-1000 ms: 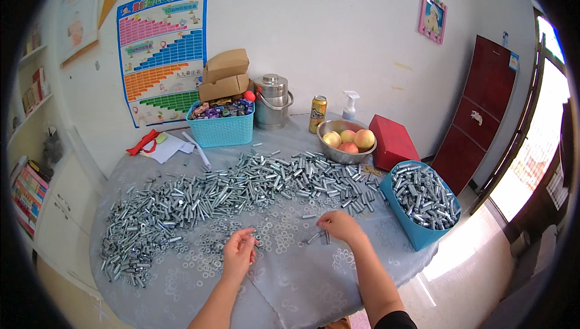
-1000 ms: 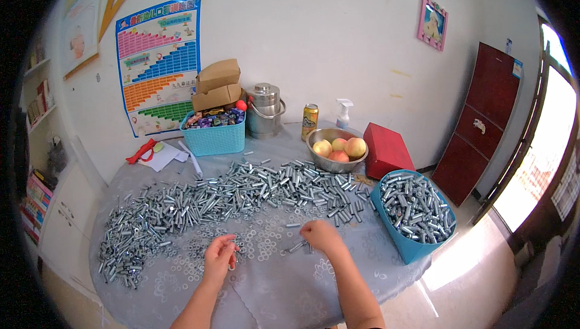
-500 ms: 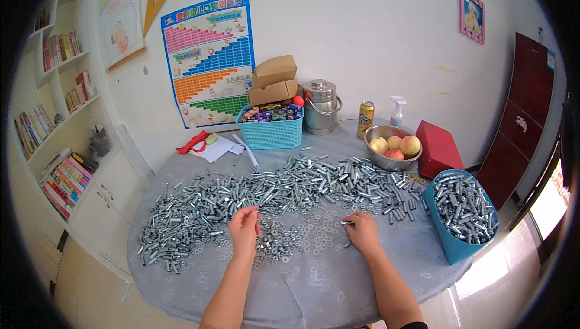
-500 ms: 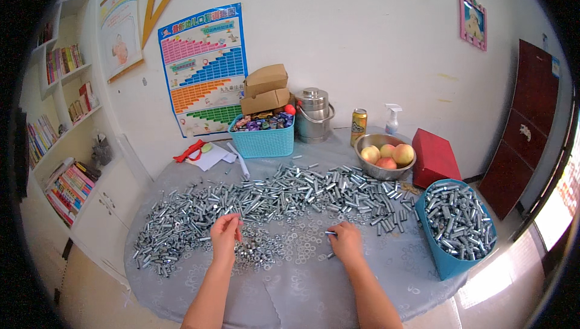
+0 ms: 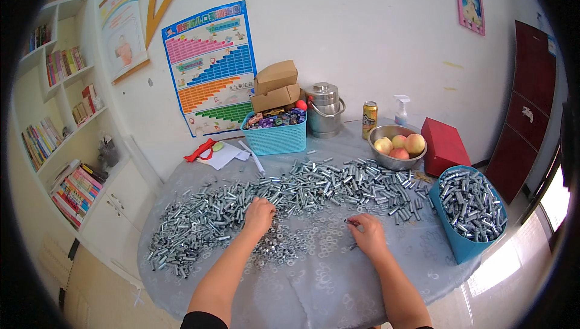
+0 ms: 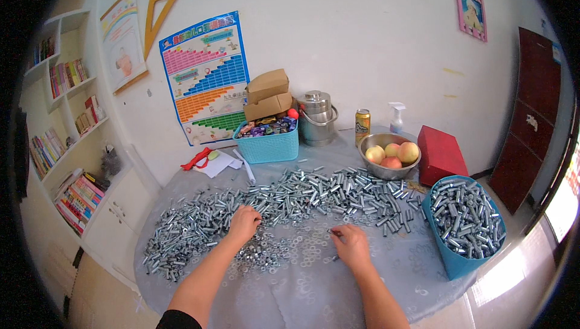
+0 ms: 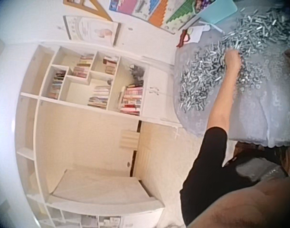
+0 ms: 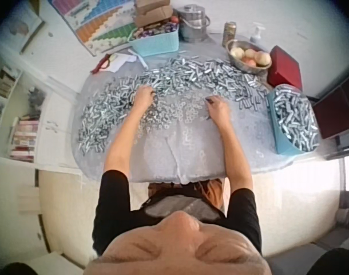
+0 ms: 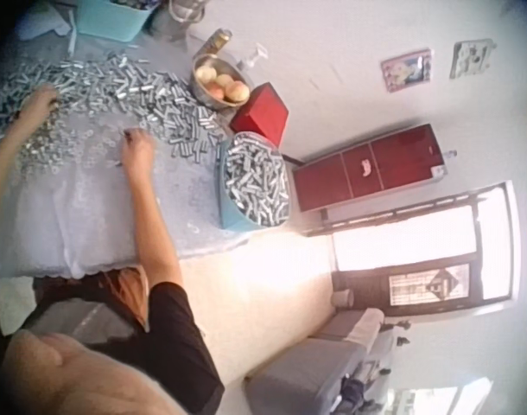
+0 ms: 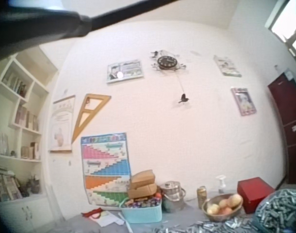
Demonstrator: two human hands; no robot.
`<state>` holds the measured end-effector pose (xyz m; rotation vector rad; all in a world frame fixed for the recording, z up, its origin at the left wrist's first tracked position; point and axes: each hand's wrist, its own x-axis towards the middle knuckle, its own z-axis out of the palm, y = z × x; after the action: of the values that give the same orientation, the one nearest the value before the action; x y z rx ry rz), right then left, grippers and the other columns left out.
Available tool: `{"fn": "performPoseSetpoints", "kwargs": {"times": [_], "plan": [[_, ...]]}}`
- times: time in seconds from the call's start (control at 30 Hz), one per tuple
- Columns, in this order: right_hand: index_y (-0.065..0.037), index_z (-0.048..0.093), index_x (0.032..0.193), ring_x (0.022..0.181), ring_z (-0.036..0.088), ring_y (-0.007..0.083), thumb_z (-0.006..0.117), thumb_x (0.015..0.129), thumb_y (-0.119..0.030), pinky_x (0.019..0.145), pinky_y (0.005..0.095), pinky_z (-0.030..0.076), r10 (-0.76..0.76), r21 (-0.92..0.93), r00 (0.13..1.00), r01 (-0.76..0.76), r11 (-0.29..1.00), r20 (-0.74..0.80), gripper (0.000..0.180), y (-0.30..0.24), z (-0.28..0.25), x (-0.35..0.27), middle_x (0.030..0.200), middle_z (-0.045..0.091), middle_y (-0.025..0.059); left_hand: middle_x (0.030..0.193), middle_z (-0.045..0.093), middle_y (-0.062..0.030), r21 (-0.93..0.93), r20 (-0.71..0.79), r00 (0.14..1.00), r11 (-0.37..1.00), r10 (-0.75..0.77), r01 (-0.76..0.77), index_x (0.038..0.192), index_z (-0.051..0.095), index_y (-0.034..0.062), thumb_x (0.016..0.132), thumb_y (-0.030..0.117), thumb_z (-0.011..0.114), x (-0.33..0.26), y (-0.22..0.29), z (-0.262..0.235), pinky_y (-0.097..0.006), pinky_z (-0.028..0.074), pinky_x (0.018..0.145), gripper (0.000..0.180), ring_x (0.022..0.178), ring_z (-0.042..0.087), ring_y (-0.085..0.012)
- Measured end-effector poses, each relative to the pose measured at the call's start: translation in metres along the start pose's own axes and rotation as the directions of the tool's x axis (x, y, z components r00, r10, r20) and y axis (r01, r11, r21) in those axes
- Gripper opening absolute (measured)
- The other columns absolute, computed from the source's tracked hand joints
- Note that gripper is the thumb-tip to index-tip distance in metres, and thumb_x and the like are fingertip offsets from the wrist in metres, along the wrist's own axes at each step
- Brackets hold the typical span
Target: The person sits at a table covered with a large pile of metal bolts and washers. They repeatedly pick up a bolt and a washer, thread the washer onto the bolt, and place the assembled unit into a blue plastic bin. The person continues this repetitive assembly process throughout the video.
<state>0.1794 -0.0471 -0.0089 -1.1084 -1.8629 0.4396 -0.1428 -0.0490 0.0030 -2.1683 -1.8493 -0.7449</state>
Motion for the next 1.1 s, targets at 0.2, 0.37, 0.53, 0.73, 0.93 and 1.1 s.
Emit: {"fn": "performPoseSetpoints", "kwargs": {"times": [0.2,0.37,0.53,0.73,0.93,1.1], "plan": [[-0.001,0.056,0.105,0.083,0.06,0.0144,0.06,0.081,-0.007,0.07,0.025,0.047,0.347,0.636,0.914,-0.396,0.662,0.208,0.024,0.014,0.013,0.0,0.092,0.062,0.0084,0.078,0.056,-0.0107,0.066,-0.032,0.981,0.98,0.191,-0.189,0.074,0.052,0.0024,0.073,0.003,0.054,0.003,-0.001,0.001,-0.039,0.042,0.071,0.002,0.082,0.051,-0.0288],[0.0,0.051,0.111,0.083,0.059,0.0148,0.057,0.083,-0.005,0.072,0.0264,0.049,0.292,0.782,0.904,-0.418,0.462,0.311,0.029,0.007,0.006,0.004,0.095,0.061,0.0095,0.078,0.056,-0.0148,-0.142,-0.104,0.989,0.986,-0.108,0.093,0.085,0.05,0.0006,0.083,0.006,0.05,0.0,0.018,-0.013,-0.041,0.042,0.068,0.006,0.078,0.053,-0.0326],[-0.001,0.051,0.108,0.085,0.06,0.0163,0.059,0.082,-0.004,0.075,0.0273,0.048,0.299,0.769,0.886,-0.458,0.445,0.355,0.028,-0.009,0.002,0.001,0.095,0.061,0.0093,0.069,0.052,-0.0037,-0.681,-0.062,0.956,0.712,-0.287,0.17,0.09,0.049,0.0018,0.086,0.01,0.05,-0.013,0.054,-0.021,-0.028,0.041,0.057,0.009,0.064,0.052,-0.0148],[-0.002,0.05,0.101,0.091,0.06,0.0176,0.06,0.08,0.0,0.08,0.0285,0.048,0.201,0.792,0.888,-0.46,0.401,0.414,0.023,-0.032,0.005,-0.005,0.096,0.06,0.0096,0.061,0.044,0.0061,-0.851,0.437,0.784,0.078,-0.44,0.519,0.087,0.06,0.0057,0.083,0.016,0.06,-0.043,0.124,-0.043,-0.017,0.028,0.041,0.011,0.046,0.034,-0.0019],[-0.003,0.049,0.097,0.092,0.059,0.0179,0.059,0.08,0.003,0.082,0.0289,0.048,0.141,0.807,0.902,-0.429,0.406,0.408,0.021,-0.038,0.014,-0.009,0.1,0.059,0.0109,0.057,0.038,0.0092,-0.843,0.522,0.775,-0.074,-0.356,0.533,0.085,0.062,0.0066,0.085,0.021,0.059,-0.06,0.129,-0.022,-0.017,0.026,0.042,0.015,0.047,0.031,0.0001],[-0.003,0.049,0.097,0.094,0.058,0.0188,0.058,0.08,0.003,0.084,0.0303,0.047,0.142,0.778,0.884,-0.461,0.427,0.445,0.021,-0.039,0.017,-0.011,0.103,0.059,0.0126,0.057,0.038,0.0087,-0.834,0.542,0.779,-0.086,-0.316,0.546,0.087,0.061,0.0068,0.085,0.022,0.058,-0.062,0.13,-0.02,-0.017,0.026,0.042,0.016,0.047,0.031,0.0]]}}
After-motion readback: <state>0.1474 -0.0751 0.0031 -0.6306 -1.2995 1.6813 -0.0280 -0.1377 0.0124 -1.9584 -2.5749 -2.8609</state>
